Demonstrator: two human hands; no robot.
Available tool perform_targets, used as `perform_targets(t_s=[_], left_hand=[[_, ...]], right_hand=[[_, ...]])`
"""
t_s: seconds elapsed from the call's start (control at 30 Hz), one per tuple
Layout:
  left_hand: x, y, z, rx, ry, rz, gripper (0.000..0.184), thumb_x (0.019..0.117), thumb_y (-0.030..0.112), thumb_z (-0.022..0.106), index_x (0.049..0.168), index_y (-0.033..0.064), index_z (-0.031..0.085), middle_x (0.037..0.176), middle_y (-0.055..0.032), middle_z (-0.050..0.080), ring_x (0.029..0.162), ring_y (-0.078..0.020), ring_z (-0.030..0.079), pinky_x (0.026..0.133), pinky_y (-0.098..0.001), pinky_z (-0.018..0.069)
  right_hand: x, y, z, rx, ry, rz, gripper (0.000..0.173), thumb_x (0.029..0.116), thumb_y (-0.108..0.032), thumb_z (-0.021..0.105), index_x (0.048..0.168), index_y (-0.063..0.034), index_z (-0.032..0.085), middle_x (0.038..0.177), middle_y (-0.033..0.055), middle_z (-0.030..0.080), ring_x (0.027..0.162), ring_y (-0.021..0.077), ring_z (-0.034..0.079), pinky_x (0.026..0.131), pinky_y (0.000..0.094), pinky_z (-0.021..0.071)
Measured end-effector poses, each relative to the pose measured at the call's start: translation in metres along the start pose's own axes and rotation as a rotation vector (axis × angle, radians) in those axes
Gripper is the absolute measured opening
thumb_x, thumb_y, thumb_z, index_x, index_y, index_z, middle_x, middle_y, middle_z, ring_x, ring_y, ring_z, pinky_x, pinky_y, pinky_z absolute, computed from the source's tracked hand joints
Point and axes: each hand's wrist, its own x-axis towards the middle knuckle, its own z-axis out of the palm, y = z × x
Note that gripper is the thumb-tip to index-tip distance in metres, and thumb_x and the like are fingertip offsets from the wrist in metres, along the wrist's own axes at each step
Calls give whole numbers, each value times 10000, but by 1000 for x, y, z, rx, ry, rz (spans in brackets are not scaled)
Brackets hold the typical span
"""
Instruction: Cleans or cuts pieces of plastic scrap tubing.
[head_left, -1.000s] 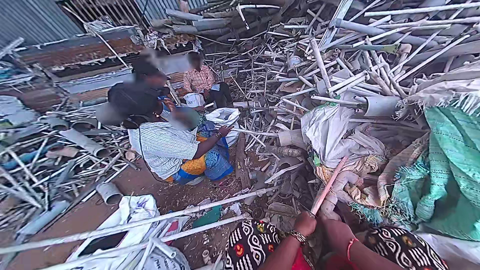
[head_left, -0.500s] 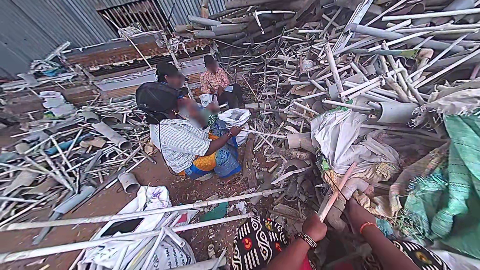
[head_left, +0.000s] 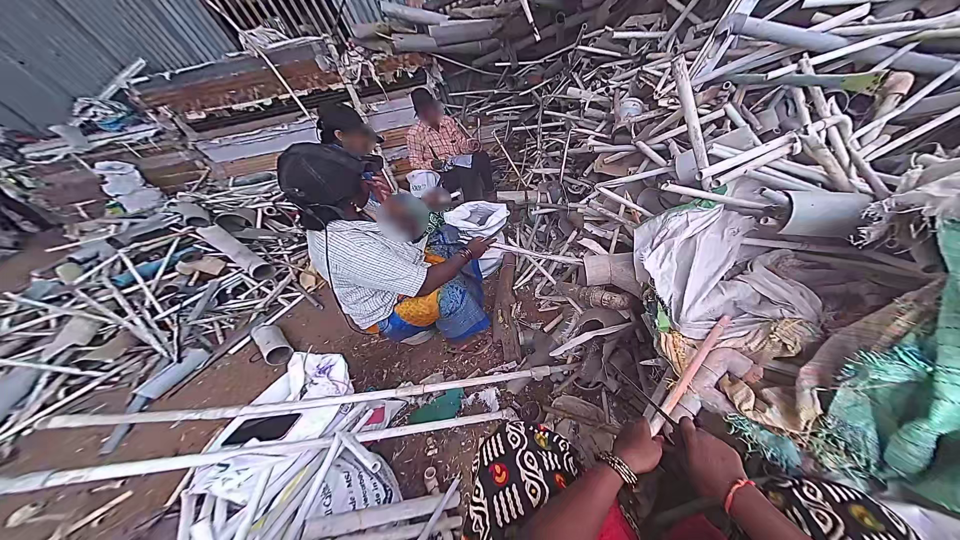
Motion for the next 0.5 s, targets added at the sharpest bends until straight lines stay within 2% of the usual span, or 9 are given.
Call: perform_targets(t_s=[0.13,0.3,0.4,0.5], left_hand=[[4,-5,2,116,-17,-19,503,1115,293,453,1494,-36,423,1380,-297,589,1305,-419,590,1090,-586,467],[6,-7,5,101,16,3,494,1124,331,431,1474,-17,458,1366,-283,606,1302,-412,594,1090,-589,464],[6,-7,-4,75,56,7,496,1128,344,419,1457,-21,485,1358,-279,614,1303,-408,594,1099,-585,455],[0,-5,-7,29,71,13,485,1126,335,436,1415,-46,515,1328,-283,625,1282,-400,603,1095,-571,455]], right_hand=[[42,18,-8,41,53,57,498,1116,-443,348,1386,-50,493,1194,233,700,1155,404,691,918,575,553],[85,34,-40,90,102,149,583,1111,-509,324,1425,-50,499,1279,241,676,1220,422,655,972,607,521],[89,29,-53,89,106,126,582,1109,-504,331,1402,-41,528,1292,242,672,1241,429,641,976,624,506],[88,39,-64,222,37,71,580,1121,-468,339,1408,-4,535,1357,273,619,1308,428,584,1049,626,449]])
